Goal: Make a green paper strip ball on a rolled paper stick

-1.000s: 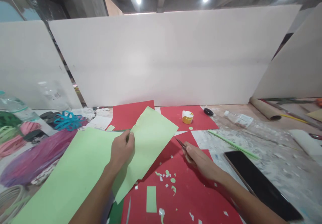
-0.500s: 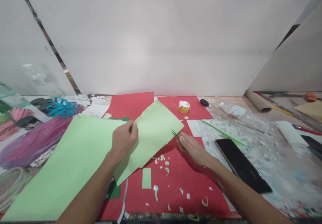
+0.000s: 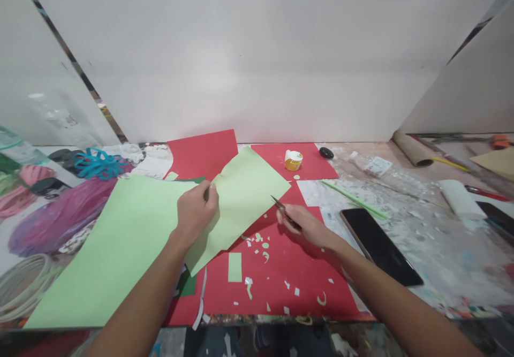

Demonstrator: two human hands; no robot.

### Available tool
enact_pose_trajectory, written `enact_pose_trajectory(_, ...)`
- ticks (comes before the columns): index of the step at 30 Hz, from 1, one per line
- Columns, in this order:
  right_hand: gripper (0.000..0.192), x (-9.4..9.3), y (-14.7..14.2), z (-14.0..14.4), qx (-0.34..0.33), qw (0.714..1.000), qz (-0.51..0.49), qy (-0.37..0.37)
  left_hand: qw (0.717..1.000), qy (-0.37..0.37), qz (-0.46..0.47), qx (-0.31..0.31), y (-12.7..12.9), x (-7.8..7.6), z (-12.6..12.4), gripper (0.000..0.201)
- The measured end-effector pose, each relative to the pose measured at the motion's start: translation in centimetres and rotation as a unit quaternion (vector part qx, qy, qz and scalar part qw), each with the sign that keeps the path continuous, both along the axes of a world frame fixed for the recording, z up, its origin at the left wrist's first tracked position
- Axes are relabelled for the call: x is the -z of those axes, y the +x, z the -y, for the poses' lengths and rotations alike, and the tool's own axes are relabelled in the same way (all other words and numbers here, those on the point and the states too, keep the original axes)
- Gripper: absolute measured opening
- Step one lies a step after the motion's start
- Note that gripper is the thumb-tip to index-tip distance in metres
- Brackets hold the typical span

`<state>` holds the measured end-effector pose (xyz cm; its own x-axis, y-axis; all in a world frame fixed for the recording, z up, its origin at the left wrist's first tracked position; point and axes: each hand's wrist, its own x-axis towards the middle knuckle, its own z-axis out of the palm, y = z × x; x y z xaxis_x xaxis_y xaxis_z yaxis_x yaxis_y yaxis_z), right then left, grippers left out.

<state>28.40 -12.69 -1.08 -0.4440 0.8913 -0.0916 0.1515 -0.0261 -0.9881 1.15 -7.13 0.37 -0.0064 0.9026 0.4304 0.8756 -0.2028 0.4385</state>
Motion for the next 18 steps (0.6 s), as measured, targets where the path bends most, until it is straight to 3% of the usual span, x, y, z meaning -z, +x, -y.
enact_pose_trajectory(14,0.047,-0.59,-0.37,0.35,0.006,0.999,0.033,0.039,1.000,0.000,0.007,0.012,0.40,-0.03,0.35,0.032)
enact_pose_trajectory(18,0.047,-0.46,-0.46,0.38,0.025,0.999,0.023,0.020,1.000,-0.009,0.006,0.012,0.52,-0.12,0.41,0.031)
